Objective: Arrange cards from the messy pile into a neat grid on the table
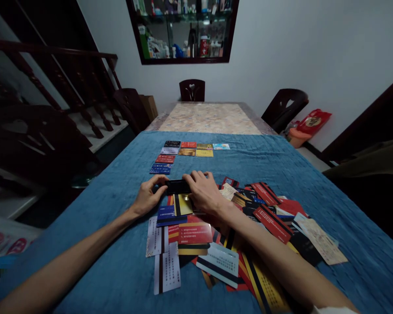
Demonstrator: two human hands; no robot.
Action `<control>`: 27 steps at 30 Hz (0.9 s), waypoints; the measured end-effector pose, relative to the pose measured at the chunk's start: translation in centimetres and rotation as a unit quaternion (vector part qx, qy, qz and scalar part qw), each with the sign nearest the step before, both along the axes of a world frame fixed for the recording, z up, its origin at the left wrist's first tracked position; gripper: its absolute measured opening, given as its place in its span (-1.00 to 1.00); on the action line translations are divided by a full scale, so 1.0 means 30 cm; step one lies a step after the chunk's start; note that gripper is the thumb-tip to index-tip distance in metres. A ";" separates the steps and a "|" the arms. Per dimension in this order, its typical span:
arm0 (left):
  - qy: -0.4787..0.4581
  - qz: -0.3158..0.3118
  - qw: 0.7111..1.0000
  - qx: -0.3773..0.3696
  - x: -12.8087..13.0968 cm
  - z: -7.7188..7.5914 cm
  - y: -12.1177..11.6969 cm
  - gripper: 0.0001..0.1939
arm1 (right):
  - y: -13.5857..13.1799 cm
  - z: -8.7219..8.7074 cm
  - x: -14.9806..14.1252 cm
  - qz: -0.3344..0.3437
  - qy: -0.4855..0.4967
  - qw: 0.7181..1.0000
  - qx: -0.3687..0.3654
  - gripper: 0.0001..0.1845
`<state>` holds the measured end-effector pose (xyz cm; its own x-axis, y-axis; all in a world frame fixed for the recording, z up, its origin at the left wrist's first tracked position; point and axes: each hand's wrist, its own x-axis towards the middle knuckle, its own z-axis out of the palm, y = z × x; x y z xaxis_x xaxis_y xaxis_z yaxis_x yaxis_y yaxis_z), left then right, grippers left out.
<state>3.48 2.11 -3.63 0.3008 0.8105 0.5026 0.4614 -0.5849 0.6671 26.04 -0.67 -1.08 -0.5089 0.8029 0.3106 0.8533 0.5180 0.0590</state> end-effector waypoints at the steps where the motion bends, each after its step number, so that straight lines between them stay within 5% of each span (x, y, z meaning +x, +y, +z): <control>1: -0.003 -0.002 1.000 -0.001 0.000 0.002 -0.001 -0.83 | 0.000 0.001 -0.001 0.001 -0.002 1.000 0.005 -0.48; 11: 0.005 -0.008 1.000 0.029 0.000 0.002 -0.004 -0.83 | -0.004 0.026 0.001 0.007 -0.034 0.998 0.046 -0.57; 27: 0.094 -0.032 0.975 0.197 0.027 -0.001 0.002 -0.57 | 0.031 0.070 0.045 0.016 -0.035 0.992 0.121 -0.69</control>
